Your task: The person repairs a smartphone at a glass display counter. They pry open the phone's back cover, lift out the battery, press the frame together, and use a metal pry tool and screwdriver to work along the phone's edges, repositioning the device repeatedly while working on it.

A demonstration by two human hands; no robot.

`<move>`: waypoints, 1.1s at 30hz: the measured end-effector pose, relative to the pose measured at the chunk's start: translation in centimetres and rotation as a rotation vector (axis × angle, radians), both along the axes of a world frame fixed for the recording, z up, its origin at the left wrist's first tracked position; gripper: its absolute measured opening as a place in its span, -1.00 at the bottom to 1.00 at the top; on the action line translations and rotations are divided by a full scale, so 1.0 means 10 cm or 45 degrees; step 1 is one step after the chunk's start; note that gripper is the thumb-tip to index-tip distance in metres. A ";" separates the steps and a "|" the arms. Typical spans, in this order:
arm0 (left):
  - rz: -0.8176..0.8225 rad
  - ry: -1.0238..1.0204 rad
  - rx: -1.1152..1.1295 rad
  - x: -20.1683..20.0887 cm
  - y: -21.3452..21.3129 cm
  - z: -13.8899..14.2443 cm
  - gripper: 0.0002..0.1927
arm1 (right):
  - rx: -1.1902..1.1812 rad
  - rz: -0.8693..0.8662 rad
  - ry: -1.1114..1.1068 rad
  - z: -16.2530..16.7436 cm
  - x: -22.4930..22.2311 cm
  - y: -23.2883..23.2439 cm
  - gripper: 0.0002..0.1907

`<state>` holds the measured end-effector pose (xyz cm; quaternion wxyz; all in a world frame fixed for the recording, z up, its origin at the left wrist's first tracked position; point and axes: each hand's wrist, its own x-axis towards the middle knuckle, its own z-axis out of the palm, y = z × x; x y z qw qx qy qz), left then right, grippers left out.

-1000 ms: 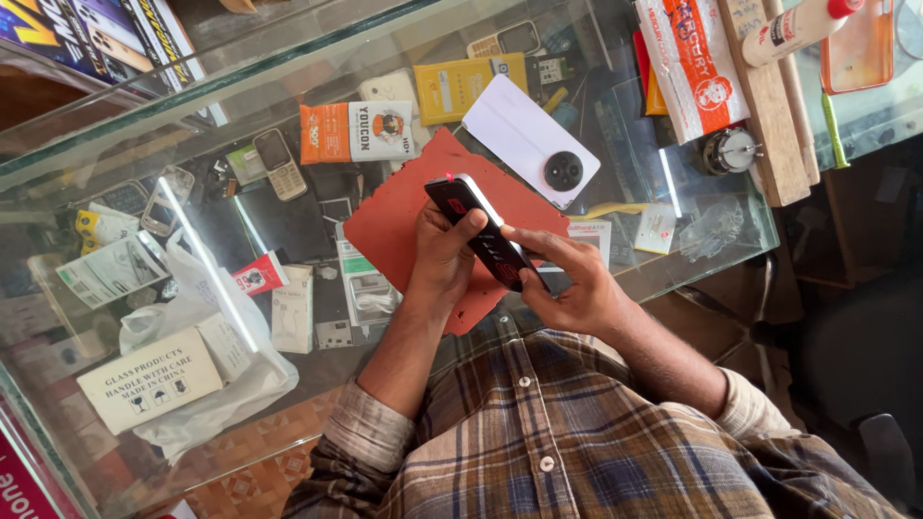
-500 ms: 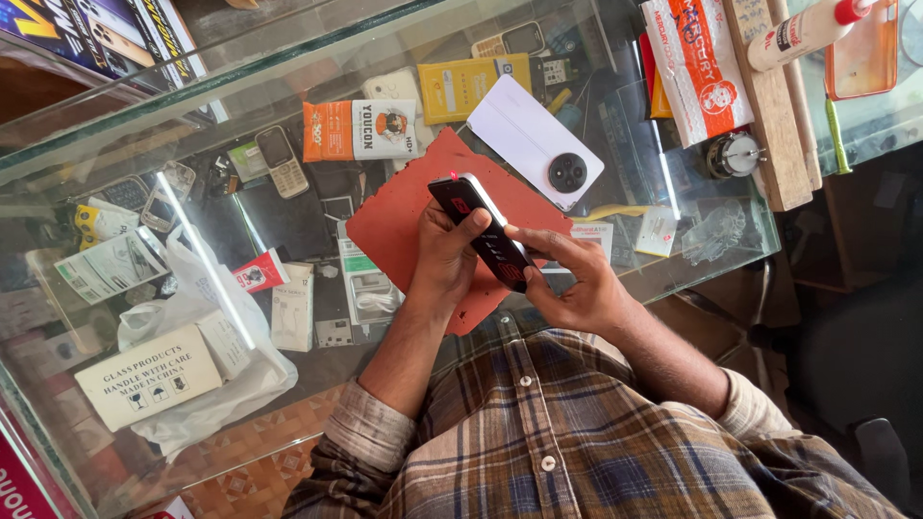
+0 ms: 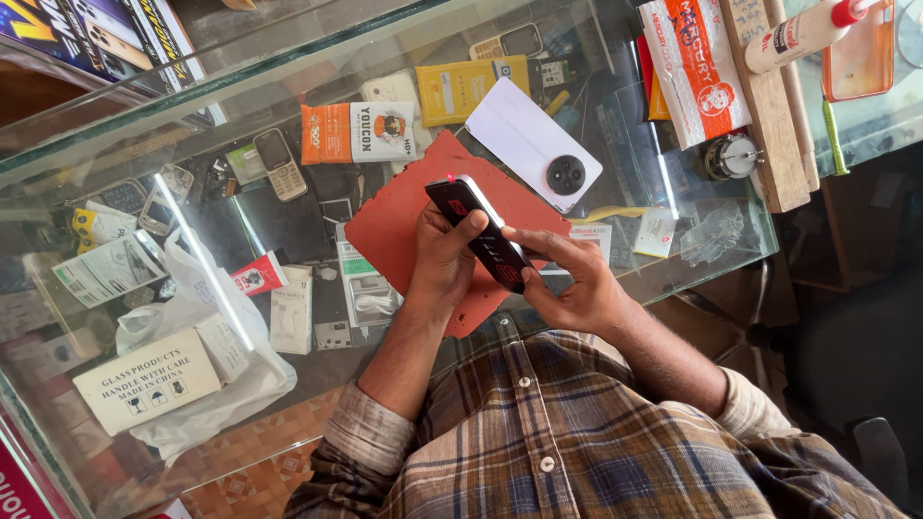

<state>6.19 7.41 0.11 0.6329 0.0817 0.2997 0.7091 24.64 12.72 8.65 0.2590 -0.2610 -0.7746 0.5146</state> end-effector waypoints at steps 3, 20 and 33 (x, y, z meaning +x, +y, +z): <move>0.004 -0.009 0.004 0.00 0.00 -0.01 -0.77 | 0.015 0.007 0.016 0.00 -0.01 0.01 -0.41; -0.005 0.009 0.010 -0.01 0.00 0.01 -0.80 | 0.011 0.006 0.010 0.00 -0.02 0.01 -0.43; 0.004 0.011 0.009 0.00 0.00 0.01 -0.79 | -0.004 0.016 0.017 -0.01 -0.01 0.02 -0.42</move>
